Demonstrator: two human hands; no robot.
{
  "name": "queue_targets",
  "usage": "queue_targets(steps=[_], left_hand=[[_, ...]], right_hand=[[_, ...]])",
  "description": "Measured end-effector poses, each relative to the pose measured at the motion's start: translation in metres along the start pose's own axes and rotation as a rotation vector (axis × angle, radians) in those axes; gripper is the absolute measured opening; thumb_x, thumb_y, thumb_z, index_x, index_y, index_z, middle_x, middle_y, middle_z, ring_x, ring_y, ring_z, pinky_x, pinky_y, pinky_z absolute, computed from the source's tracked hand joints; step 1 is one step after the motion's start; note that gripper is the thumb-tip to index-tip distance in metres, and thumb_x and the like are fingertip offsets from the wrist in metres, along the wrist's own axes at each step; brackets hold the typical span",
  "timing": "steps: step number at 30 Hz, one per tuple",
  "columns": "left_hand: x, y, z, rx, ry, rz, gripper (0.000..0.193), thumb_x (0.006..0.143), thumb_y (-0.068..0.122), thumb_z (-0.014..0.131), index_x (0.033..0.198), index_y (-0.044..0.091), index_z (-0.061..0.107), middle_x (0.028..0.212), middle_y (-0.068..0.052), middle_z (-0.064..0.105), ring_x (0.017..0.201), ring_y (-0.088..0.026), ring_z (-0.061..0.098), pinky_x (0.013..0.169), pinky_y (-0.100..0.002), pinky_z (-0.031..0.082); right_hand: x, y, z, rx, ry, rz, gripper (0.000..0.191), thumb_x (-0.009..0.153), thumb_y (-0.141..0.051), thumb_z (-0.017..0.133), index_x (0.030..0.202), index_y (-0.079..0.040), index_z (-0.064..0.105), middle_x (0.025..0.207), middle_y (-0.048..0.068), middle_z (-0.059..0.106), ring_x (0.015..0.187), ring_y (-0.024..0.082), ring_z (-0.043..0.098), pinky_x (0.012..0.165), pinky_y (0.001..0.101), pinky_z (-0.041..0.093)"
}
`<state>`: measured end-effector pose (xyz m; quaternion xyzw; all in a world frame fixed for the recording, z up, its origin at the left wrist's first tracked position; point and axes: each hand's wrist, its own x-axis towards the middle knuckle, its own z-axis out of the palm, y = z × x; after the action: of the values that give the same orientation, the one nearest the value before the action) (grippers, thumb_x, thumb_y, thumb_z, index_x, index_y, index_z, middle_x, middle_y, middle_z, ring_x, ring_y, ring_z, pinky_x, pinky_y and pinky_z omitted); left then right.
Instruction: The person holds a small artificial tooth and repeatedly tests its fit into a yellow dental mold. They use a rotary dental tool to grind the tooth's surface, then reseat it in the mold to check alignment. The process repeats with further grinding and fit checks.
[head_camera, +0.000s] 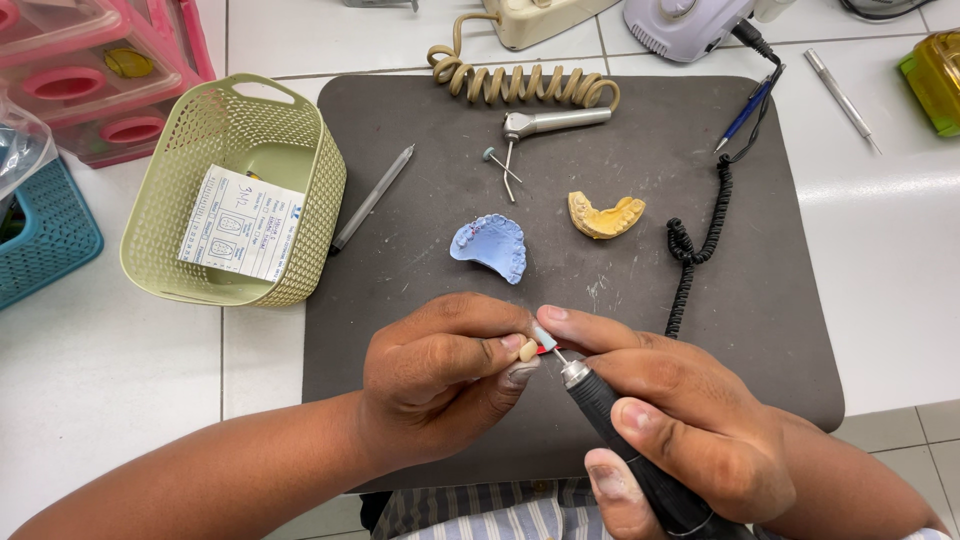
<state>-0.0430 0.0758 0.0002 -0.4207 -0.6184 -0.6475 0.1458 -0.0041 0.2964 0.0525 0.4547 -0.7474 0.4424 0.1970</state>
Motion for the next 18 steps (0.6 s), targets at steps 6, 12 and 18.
queue_targets(steps=[6, 12, 18], left_hand=[[-0.0009, -0.0007, 0.0008, -0.017, 0.002, -0.007, 0.015, 0.1, -0.001, 0.073, 0.108, 0.005, 0.062, 0.112, -0.015, 0.073, 0.1, -0.017, 0.074, 0.075, -0.024, 0.062], [-0.0015, -0.0007, -0.0002, -0.019, 0.0, -0.013, 0.015, 0.1, -0.001, 0.073, 0.108, 0.005, 0.062, 0.112, -0.016, 0.073, 0.098, -0.016, 0.074, 0.073, -0.024, 0.062], [-0.0009, -0.0002, -0.001, -0.019, -0.007, -0.009, 0.014, 0.099, -0.001, 0.073, 0.106, 0.004, 0.062, 0.111, -0.015, 0.073, 0.097, -0.016, 0.074, 0.073, -0.024, 0.061]], right_hand=[[0.0014, 0.0023, 0.0018, -0.003, 0.006, -0.038, 0.043, 0.09, -0.003, 0.06, 0.126, -0.001, 0.038, 0.101, 0.028, 0.065, 0.112, 0.051, 0.069, 0.092, 0.0552, 0.064], [-0.0007, 0.0034, 0.0027, 0.019, 0.014, -0.038, 0.043, 0.088, -0.002, 0.061, 0.125, 0.0, 0.039, 0.1, 0.028, 0.065, 0.112, 0.051, 0.069, 0.092, 0.0561, 0.064], [-0.0021, 0.0047, 0.0028, 0.031, 0.01, -0.045, 0.041, 0.088, -0.001, 0.061, 0.123, 0.001, 0.041, 0.101, 0.028, 0.066, 0.112, 0.052, 0.068, 0.093, 0.0583, 0.063]])
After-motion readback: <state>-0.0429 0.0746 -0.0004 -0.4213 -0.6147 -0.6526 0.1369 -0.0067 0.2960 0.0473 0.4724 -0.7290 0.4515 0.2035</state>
